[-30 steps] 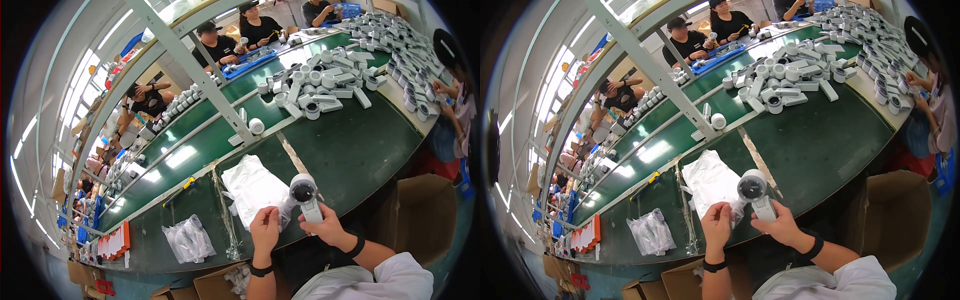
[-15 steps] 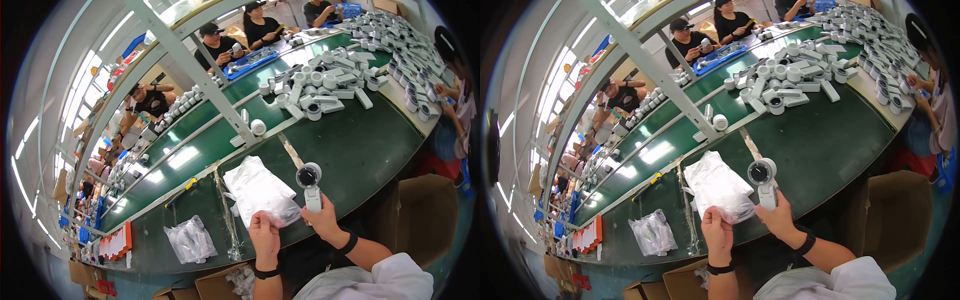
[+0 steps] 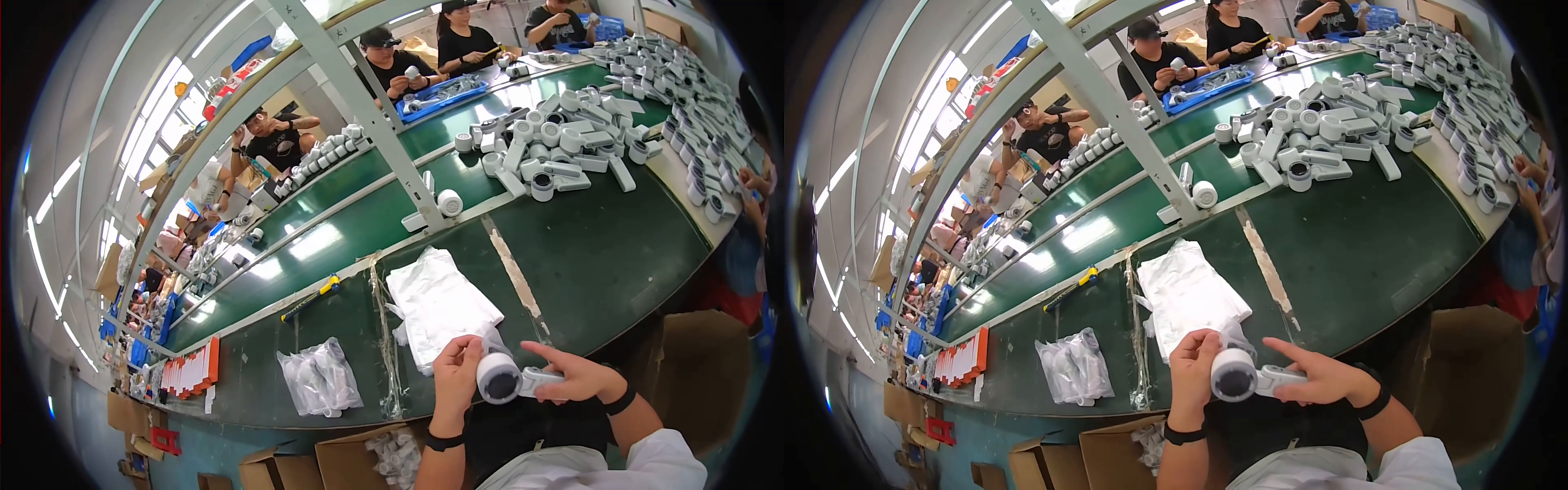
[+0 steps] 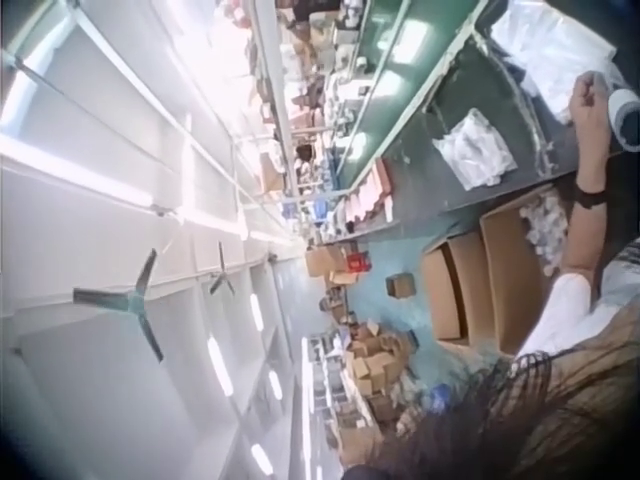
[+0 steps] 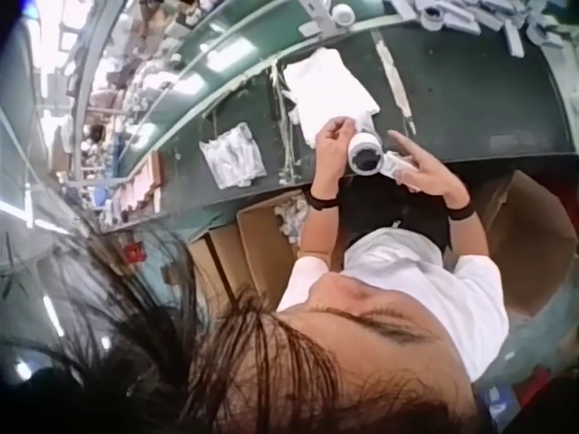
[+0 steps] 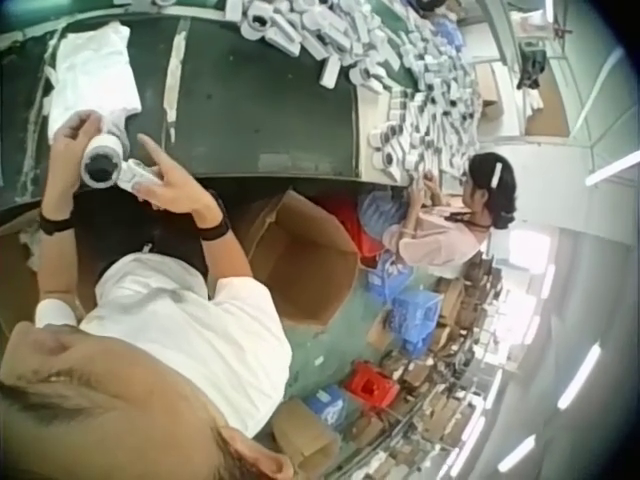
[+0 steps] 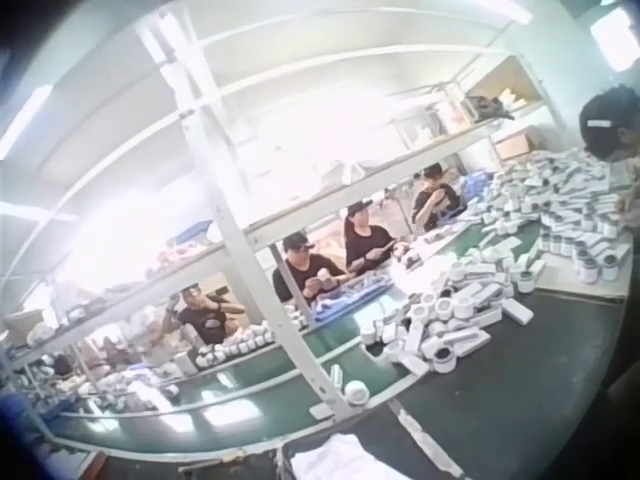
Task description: The person packages handheld fans by hand, picking up a fan from a pile, sliding it into a plastic bag, and placing the bagged fan onto the table. After bagging several fans, the person moves the group of bagged fans into a cardboard box.
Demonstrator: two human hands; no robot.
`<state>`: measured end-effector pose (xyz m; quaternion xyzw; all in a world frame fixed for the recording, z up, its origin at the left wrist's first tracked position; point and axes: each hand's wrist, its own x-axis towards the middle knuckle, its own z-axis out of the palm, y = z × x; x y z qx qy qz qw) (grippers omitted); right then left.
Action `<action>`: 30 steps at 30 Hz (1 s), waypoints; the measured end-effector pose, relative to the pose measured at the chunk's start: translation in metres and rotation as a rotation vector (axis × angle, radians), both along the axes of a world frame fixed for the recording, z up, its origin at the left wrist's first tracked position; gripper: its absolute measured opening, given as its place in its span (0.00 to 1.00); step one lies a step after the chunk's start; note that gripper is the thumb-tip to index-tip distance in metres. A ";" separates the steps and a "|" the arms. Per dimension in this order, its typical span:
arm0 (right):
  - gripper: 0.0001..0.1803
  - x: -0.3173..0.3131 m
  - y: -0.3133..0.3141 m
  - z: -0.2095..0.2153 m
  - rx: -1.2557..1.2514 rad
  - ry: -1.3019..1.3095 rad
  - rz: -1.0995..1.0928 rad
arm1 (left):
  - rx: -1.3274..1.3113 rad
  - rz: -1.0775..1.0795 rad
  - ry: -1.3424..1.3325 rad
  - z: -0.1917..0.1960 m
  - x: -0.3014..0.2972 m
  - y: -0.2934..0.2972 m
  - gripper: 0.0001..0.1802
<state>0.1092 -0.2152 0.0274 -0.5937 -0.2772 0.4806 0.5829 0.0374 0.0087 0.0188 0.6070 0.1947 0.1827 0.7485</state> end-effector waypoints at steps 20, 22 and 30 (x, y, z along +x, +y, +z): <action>0.36 -0.006 0.018 0.003 -0.147 -0.261 -0.059 | 0.436 -0.023 -0.110 0.018 -0.007 0.012 0.03; 0.38 -0.006 0.017 0.004 -0.120 -0.308 -0.048 | 0.403 -0.037 -0.074 0.020 -0.007 0.012 0.03; 0.39 0.008 0.027 0.006 -0.149 -0.251 0.095 | 0.380 -0.081 -0.124 0.020 -0.013 0.018 0.04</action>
